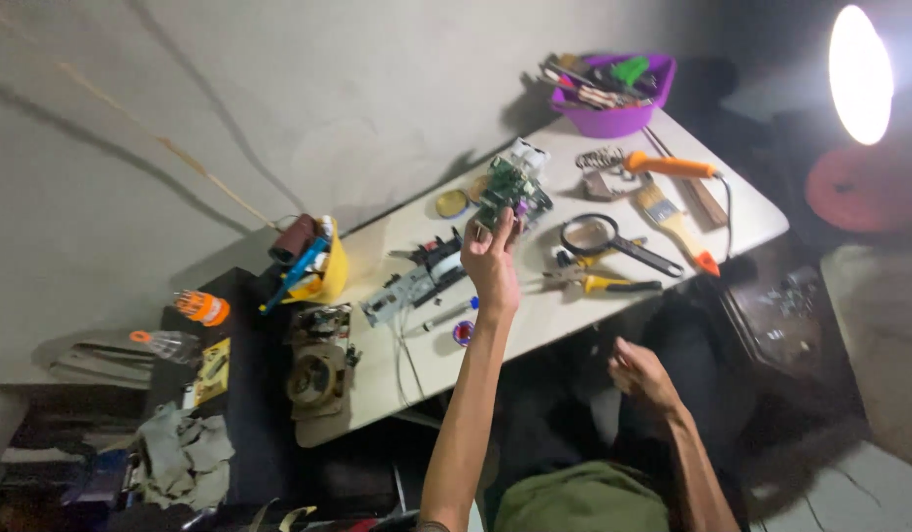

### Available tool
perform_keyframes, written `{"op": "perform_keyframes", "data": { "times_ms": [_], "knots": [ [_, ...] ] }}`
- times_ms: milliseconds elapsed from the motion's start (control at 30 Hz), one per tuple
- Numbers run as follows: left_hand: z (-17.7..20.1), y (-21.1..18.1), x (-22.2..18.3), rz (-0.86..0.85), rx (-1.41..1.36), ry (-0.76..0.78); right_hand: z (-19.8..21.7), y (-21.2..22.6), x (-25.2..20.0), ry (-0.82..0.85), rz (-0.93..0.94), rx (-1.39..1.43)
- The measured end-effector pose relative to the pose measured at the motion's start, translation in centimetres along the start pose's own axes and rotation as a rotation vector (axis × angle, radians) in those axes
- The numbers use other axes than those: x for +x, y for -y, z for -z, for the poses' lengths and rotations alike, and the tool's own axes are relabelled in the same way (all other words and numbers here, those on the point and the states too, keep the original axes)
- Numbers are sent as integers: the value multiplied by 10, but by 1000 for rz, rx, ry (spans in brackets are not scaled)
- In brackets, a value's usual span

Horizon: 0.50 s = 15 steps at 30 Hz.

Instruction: Inspecting and preparing a small circuit board for repair or assembly using a magnifying glass and hand tools.

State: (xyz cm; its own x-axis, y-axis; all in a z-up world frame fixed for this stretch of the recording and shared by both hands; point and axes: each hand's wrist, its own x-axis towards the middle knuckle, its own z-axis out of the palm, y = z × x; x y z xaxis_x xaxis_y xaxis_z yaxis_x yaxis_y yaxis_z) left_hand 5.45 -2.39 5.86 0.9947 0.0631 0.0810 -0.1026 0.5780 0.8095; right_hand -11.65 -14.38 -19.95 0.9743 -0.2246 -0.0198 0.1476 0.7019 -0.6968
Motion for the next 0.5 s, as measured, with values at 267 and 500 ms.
{"op": "perform_keyframes", "data": {
  "times_ms": [267, 500],
  "knots": [
    [-38, -84, 52, -233, -167, 81, 31, -23, -3, -466, -251, -251],
    [-53, -142, 63, -415, -134, 85, 107, -61, 26, -426, -229, -449]
  ]
}}
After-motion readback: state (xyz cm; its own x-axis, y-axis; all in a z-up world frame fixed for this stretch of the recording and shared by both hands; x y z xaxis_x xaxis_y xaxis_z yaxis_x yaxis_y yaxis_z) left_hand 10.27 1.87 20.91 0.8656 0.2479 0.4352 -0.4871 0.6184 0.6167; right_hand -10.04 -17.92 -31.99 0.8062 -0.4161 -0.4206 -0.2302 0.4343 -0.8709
